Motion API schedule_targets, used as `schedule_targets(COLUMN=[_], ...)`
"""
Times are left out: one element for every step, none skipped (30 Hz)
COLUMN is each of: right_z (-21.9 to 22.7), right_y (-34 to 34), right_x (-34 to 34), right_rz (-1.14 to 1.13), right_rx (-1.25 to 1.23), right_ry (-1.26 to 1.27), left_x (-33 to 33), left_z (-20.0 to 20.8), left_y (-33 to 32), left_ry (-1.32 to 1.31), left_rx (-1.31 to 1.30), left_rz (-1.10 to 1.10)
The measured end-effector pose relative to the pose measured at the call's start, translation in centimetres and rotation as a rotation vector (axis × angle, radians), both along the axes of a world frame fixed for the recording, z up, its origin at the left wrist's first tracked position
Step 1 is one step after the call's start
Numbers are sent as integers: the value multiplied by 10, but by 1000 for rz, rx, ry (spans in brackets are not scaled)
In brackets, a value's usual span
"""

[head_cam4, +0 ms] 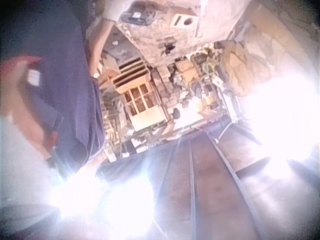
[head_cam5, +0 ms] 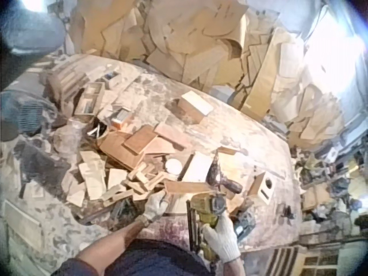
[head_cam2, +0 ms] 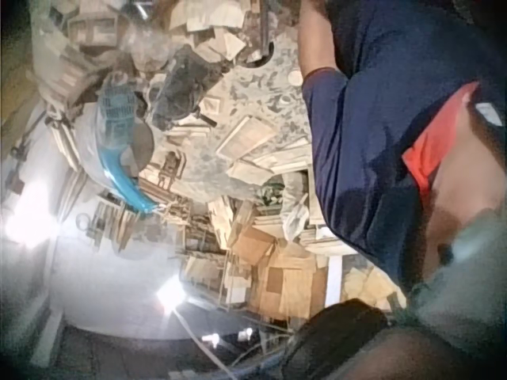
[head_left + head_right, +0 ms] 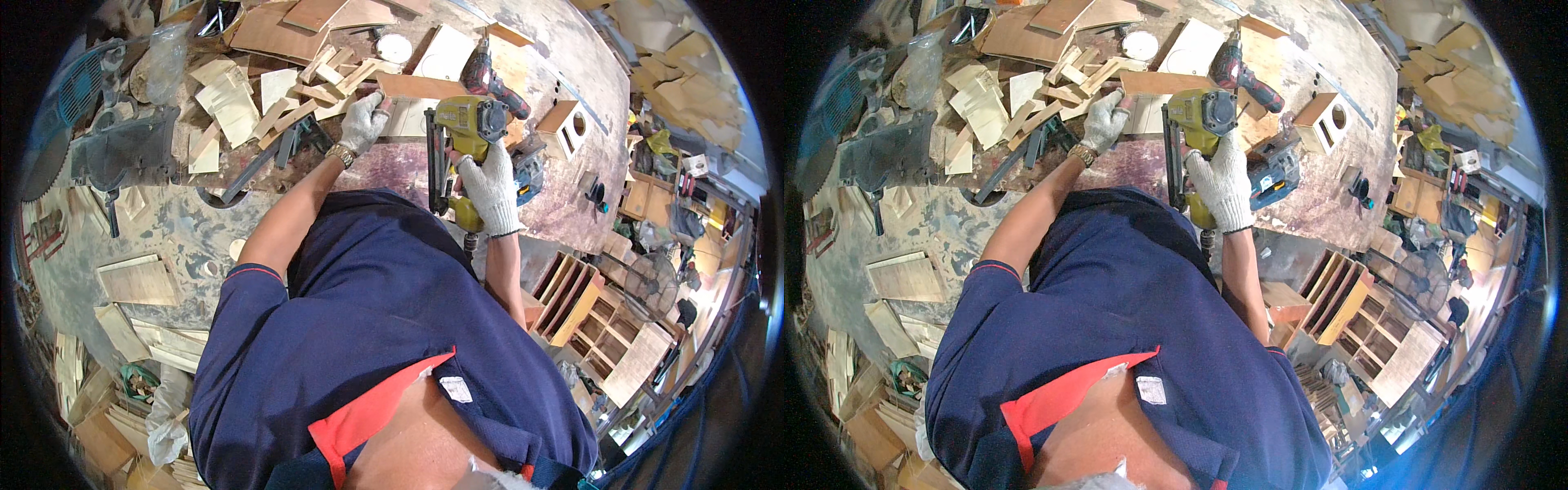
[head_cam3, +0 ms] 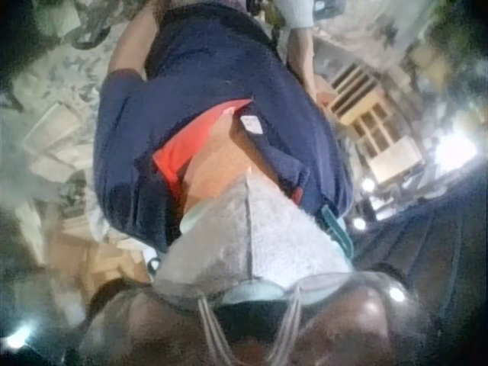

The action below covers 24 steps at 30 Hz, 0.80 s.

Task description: The person uses a pneumatic nail gun to fasten small wooden pieces into box-like structures on a cluttered workbench. They repeatedly pick up pieces, align them, and drive nails to join the parts.

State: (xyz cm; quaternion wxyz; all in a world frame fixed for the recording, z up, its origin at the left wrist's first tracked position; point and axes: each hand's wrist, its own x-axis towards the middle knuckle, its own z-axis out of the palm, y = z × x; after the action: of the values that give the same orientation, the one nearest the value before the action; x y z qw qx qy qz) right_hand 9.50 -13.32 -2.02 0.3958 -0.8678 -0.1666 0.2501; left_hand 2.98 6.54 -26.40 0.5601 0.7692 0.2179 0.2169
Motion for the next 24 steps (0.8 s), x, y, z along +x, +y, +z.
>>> schedule_targets(right_z=[1,3,6,8,10,12,14,13,14,15,16,17,17,17,16,14,12,10,9,8,7,6,6,5], right_y=[0,-1,-3,-4,-7,-9,-12,-12,-13,-15,-16,-18,-20,-20,-21,-22,-24,-27,-30,-34,-38,-42,-46,-50], right_x=[1,1,-1,-2,-4,-6,-7,-10,-13,-15,-16,-17,-19,-20,-21,-23,-25,-27,-28,-29,-30,-30,-29,-29], right_rz=[6,-5,-16,-22,-41,-58,-69,-85,-78,-90,-112,-105,-111,-105,-119,-124,-128,-133,-139,-145,-140,-133,-128,-136], right_rx=[6,3,-1,6,-2,0,14,2,30,29,24,21,11,31,15,24,31,44,58,74,45,20,-7,-1], right_ry=[-14,0,14,37,48,70,95,75,78,87,104,92,93,97,85,78,71,76,80,85,84,84,85,63], left_x=[-1,-6,-9,-11,-13,-14,-17,-15,-17,-19,-20,-20,-21,-19,-17,-5,3,12,21,32,38,44,47,49], left_z=[2,3,4,3,2,0,-3,-6,-9,-13,-15,-18,-19,-18,-17,-13,-9,-4,1,7,12,16,20,22], left_y=[1,1,0,1,1,-2,-3,-8,-13,-18,-23,-25,-29,-36,-39,-48,-49,-45,-41,-40,-35,-30,-27,-24], left_ry=[34,48,83,104,26,-16,-2,-29,73,153,212,227,209,190,200,228,168,167,173,29,32,34,38,48], left_rx=[13,28,32,63,-11,-99,-208,-405,-422,-434,-435,-362,-337,-310,-289,-165,-147,-168,-195,-181,-151,-120,-90,-119], left_rz=[-7,-16,-30,-73,-83,-89,-93,-130,-86,-44,-2,4,61,118,171,319,373,396,415,535,532,529,524,458])
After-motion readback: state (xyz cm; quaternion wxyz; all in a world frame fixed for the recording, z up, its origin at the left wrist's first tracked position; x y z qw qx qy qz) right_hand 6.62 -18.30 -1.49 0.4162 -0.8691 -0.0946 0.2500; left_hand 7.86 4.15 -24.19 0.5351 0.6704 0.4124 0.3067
